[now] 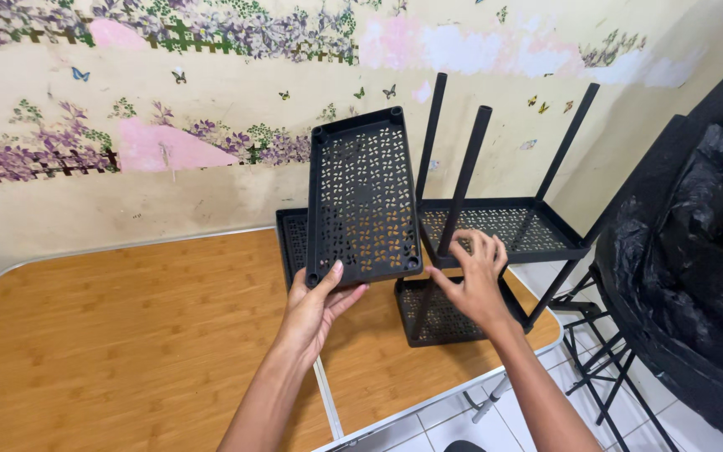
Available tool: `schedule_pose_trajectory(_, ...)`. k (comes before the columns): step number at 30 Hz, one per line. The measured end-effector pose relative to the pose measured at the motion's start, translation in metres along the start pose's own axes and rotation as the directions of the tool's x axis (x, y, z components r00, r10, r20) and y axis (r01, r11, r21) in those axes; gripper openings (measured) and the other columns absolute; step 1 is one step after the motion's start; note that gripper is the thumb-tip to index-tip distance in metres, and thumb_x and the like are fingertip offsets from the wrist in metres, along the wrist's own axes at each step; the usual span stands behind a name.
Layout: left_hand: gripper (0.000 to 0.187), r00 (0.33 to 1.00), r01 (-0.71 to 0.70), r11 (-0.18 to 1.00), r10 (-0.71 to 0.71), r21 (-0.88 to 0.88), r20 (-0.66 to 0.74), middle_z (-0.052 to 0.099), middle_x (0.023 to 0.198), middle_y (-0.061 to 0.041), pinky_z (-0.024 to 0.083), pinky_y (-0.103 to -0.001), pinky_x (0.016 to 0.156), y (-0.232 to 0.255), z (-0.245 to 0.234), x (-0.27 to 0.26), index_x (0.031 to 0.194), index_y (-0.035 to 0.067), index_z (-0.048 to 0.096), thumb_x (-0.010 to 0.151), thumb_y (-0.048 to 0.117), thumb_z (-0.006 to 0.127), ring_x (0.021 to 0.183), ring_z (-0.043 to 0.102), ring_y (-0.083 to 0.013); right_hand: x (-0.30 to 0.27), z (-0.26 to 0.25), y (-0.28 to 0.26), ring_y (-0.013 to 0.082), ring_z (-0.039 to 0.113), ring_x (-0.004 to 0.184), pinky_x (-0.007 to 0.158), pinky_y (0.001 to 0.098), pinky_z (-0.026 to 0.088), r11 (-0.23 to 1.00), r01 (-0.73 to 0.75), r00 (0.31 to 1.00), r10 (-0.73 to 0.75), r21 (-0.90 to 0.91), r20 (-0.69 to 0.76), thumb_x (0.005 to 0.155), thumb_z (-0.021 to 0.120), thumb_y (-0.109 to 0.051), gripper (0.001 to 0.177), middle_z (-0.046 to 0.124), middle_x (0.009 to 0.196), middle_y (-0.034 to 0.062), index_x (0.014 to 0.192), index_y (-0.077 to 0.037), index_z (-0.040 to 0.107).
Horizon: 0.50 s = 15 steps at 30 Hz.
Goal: The person assembles a black plastic three-tier storage shelf by inserting vertical poles into the trays and securing each tray to the frame. The person repeatedly adjusts the trays and poles to ensure a snug fit.
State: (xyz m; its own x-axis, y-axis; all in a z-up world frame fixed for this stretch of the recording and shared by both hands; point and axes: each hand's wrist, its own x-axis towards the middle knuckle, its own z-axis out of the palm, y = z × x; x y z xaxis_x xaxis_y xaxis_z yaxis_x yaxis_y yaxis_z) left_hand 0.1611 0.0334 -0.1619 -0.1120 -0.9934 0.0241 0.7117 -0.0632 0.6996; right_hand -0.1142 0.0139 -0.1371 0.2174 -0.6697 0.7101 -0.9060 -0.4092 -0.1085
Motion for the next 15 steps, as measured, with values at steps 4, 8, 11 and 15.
schedule_pose_trajectory(4,0.039,0.999,0.009,1.000,-0.009,0.000,-0.045,0.068,0.116,-0.020,0.060,-0.043,0.088,-0.005,-0.005,0.004,0.120,0.001,0.044,0.092,0.015,0.067,0.103,0.073,-0.0320,0.007,-0.001,0.018,0.0327,0.035,0.139,0.122,0.0571,0.010,0.998,-0.033,0.999,0.035,-0.050,0.032,0.083,0.079,-0.038,0.044,0.050,0.132,0.0131,0.107,-0.003,0.065)
schedule_pose_trajectory(8,0.042,0.998,0.000,1.000,0.001,0.011,-0.058,0.068,0.117,-0.022,0.059,-0.043,0.088,-0.006,-0.006,0.009,0.122,0.001,0.043,0.092,0.015,0.068,0.103,0.073,-0.0332,0.006,-0.002,0.008,0.0363,0.034,0.137,0.117,0.0596,0.011,1.000,-0.020,0.997,0.020,0.005,-0.071,0.079,0.080,-0.031,0.058,0.046,0.134,0.0188,0.126,-0.002,0.062)
schedule_pose_trajectory(11,0.044,0.996,-0.011,1.000,0.012,0.018,-0.084,0.067,0.118,-0.023,0.059,-0.044,0.088,-0.007,-0.008,0.013,0.123,0.001,0.040,0.091,0.015,0.068,0.104,0.073,-0.0341,-0.011,0.005,-0.018,0.0370,0.031,0.133,0.113,0.0544,0.024,0.971,-0.062,0.942,0.133,0.230,-0.309,0.091,0.074,-0.026,0.062,0.039,0.140,0.0235,0.137,0.004,0.046)
schedule_pose_trajectory(15,0.046,0.993,-0.020,1.000,0.022,0.019,-0.116,0.066,0.118,-0.024,0.060,-0.045,0.088,-0.008,-0.015,0.013,0.123,0.000,0.038,0.091,0.013,0.068,0.104,0.073,-0.0351,-0.032,0.020,-0.045,0.0277,0.048,0.121,0.109,0.0449,0.039,0.949,0.014,0.966,0.068,0.316,-0.248,0.100,0.059,-0.012,0.026,0.048,0.126,0.0139,0.123,-0.002,0.054)
